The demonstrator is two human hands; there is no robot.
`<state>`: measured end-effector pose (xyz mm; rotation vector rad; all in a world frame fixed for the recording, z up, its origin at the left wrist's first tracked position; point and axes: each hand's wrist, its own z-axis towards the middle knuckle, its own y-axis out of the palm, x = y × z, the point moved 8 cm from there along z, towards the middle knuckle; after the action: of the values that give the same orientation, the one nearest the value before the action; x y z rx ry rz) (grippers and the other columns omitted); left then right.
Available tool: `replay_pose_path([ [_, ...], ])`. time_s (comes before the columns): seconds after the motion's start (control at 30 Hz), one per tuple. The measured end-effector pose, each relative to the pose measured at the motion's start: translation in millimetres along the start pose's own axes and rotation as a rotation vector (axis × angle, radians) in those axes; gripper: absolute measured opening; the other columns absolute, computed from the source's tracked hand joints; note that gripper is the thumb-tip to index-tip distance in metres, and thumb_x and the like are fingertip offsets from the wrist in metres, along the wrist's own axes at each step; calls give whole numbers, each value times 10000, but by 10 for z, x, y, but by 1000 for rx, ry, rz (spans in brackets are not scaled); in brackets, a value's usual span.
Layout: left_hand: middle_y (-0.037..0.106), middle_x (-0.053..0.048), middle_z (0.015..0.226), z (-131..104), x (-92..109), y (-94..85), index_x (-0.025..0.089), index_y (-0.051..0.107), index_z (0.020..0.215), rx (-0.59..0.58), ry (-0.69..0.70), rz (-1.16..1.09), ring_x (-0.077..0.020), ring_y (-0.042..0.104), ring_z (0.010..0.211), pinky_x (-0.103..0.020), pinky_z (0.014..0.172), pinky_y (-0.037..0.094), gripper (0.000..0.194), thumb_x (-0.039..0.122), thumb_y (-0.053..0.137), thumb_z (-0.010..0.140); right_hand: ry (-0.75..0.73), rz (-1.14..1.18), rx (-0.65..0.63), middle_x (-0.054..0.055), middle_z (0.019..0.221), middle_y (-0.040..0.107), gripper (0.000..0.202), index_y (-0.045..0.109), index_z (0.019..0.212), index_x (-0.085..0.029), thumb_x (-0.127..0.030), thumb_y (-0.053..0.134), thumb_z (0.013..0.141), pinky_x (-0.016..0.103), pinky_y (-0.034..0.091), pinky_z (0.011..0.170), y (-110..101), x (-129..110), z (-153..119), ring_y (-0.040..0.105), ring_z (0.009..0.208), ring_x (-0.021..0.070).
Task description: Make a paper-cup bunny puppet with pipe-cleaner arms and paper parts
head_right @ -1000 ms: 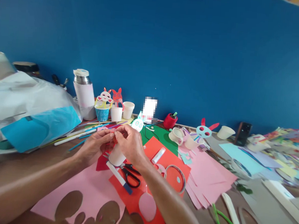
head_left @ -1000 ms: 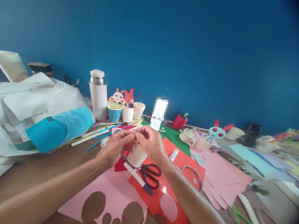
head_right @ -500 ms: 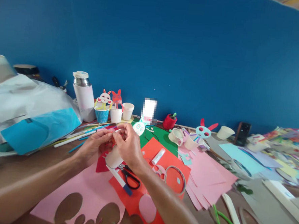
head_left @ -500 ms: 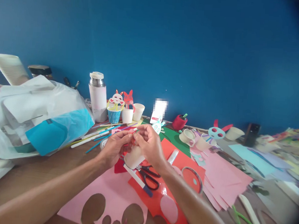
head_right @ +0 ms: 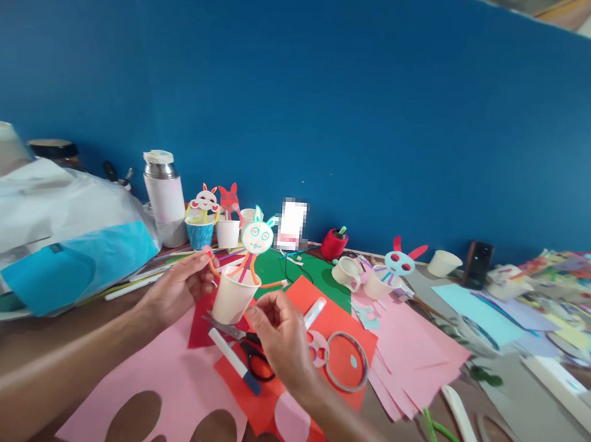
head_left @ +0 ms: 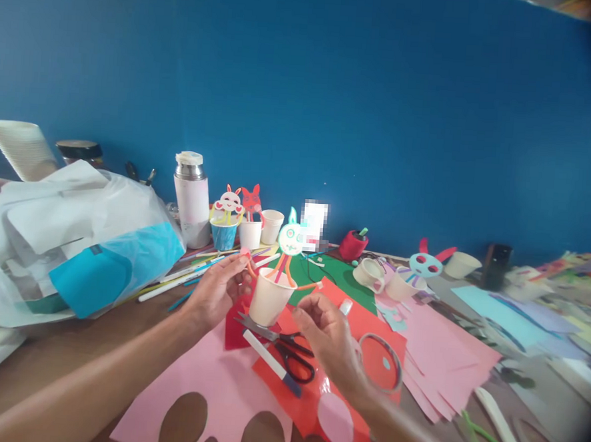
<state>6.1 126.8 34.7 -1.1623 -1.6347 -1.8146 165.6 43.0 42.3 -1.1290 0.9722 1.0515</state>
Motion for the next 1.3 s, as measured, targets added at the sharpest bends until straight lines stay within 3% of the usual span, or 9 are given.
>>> replay_pose_path([
  [0.1, 553, 49, 592, -4, 7, -17, 156, 591, 719, 46, -22, -87, -47, 508, 503, -163, 464, 434, 84, 193, 660, 689, 47, -10, 33, 4, 736, 562, 250, 515, 840, -178, -381, 603, 723, 219, 420, 530, 13, 199, 20, 526, 641, 126],
  [0.2, 557, 47, 601, -32, -37, 3, 151, 589, 728, 63, -53, -136, -47, 512, 499, -164, 455, 443, 91, 170, 664, 679, 12, -33, -7, 68, 996, 592, 464, 507, 1025, -168, -361, 686, 642, 246, 453, 609, 97, 202, 67, 569, 850, 184],
  [0.27, 562, 40, 612, -53, -92, 24, 139, 594, 726, 55, -80, -127, -44, 509, 497, -162, 451, 443, 92, 181, 663, 683, -6, 0, -35, 79, 1048, 597, 526, 493, 1079, -166, -354, 696, 632, 268, 470, 657, 152, 178, 88, 576, 905, 205],
  [0.5, 561, 28, 617, -56, -180, 69, 127, 607, 718, -15, -65, -64, -38, 493, 494, -155, 458, 426, 129, 237, 667, 688, 60, 137, -1, 93, 980, 654, 427, 528, 1039, -143, -319, 654, 671, 335, 498, 733, 220, 339, 89, 623, 866, 232],
  [0.77, 554, 32, 563, -82, -159, 51, 142, 605, 731, 17, -35, 43, -59, 491, 480, -170, 464, 401, 191, 279, 697, 637, 101, 88, 48, 107, 967, 656, 431, 515, 1009, -130, -312, 667, 648, 330, 509, 717, 182, 413, 79, 632, 842, 239],
  [0.97, 559, 11, 589, -91, -133, 64, 137, 615, 728, -36, 29, 105, -67, 482, 496, -176, 461, 380, 185, 313, 649, 683, 69, 9, 81, 97, 947, 659, 393, 532, 981, -140, -302, 658, 646, 320, 499, 711, 158, 371, 67, 626, 838, 239],
  [1.3, 549, 21, 526, -101, -104, -14, 142, 585, 617, 85, 55, 213, -64, 476, 434, -176, 429, 353, 221, 346, 666, 651, 121, -203, 167, 67, 821, 668, 326, 576, 873, -166, -328, 669, 606, 307, 489, 668, 113, 291, -3, 625, 779, 237],
])
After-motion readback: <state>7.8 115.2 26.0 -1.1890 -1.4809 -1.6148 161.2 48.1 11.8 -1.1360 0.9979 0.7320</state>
